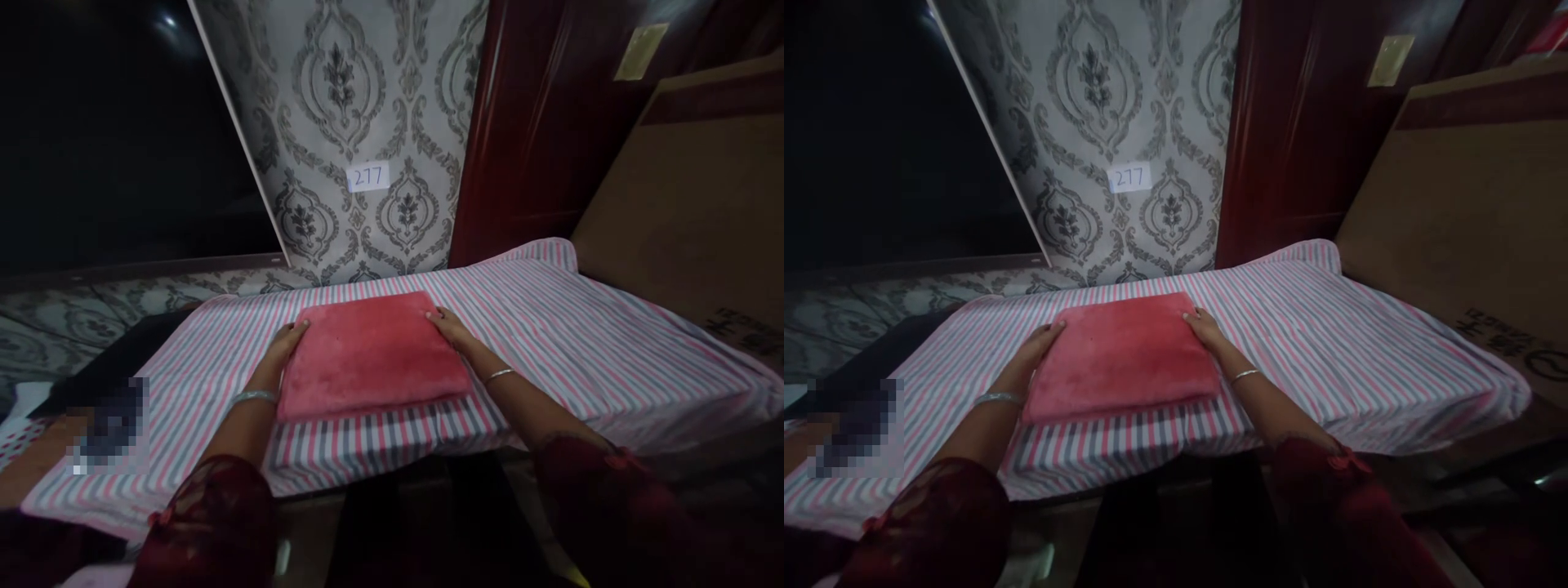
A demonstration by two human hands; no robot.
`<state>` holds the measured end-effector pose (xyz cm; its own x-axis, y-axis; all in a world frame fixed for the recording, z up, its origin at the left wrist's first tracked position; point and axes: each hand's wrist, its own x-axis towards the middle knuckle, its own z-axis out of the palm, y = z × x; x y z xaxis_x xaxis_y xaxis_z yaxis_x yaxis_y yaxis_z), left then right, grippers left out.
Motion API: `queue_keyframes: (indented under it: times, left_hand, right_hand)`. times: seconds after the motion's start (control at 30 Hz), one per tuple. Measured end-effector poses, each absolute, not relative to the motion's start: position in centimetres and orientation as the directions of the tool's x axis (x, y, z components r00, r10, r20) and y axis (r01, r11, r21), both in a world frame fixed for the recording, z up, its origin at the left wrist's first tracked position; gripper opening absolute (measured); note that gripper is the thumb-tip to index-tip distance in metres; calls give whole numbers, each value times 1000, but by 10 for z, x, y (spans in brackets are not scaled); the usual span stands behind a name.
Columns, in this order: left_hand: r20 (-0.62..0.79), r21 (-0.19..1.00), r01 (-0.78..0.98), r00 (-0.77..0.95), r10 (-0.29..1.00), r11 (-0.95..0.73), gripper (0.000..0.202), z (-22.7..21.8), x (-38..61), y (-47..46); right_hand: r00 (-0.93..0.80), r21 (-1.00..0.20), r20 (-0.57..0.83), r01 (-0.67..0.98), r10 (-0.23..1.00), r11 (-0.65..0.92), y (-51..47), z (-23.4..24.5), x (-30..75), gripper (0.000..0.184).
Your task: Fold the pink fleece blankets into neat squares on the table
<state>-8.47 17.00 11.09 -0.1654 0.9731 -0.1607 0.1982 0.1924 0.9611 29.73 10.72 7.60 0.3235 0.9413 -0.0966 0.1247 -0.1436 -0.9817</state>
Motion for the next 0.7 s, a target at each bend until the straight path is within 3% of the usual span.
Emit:
queue_keyframes:
  times: [0.17, 0.23, 0.43, 0.53, 0.7]
  left_hand:
    - [16, 916, 395, -195, 981, 63, 44, 103, -120, 116]
    - [-41, 898, 427, -161, 986, 107, 45, 97, -138, 90]
    - [-407, 888, 230, -11, 913, 398, 57, 86, -145, 44]
    - [-412, 889, 220, 7, 911, 400, 55, 93, -134, 39]
    - [-317, 935, 172, 19, 948, 310, 35, 112, -124, 26]
  right_hand:
    - [335, -914, 102, 402, 936, -44, 45, 70, 316, 51]
    - [306, -895, 65, 439, 950, -80, 15, 68, 321, 49]
    - [177, -954, -181, 207, 967, -216, -30, 77, 310, 66]
    - [203, -976, -166, 107, 965, -190, -29, 88, 304, 70]
    - [204, -979, -201, -69, 958, -190, -20, 93, 303, 68]
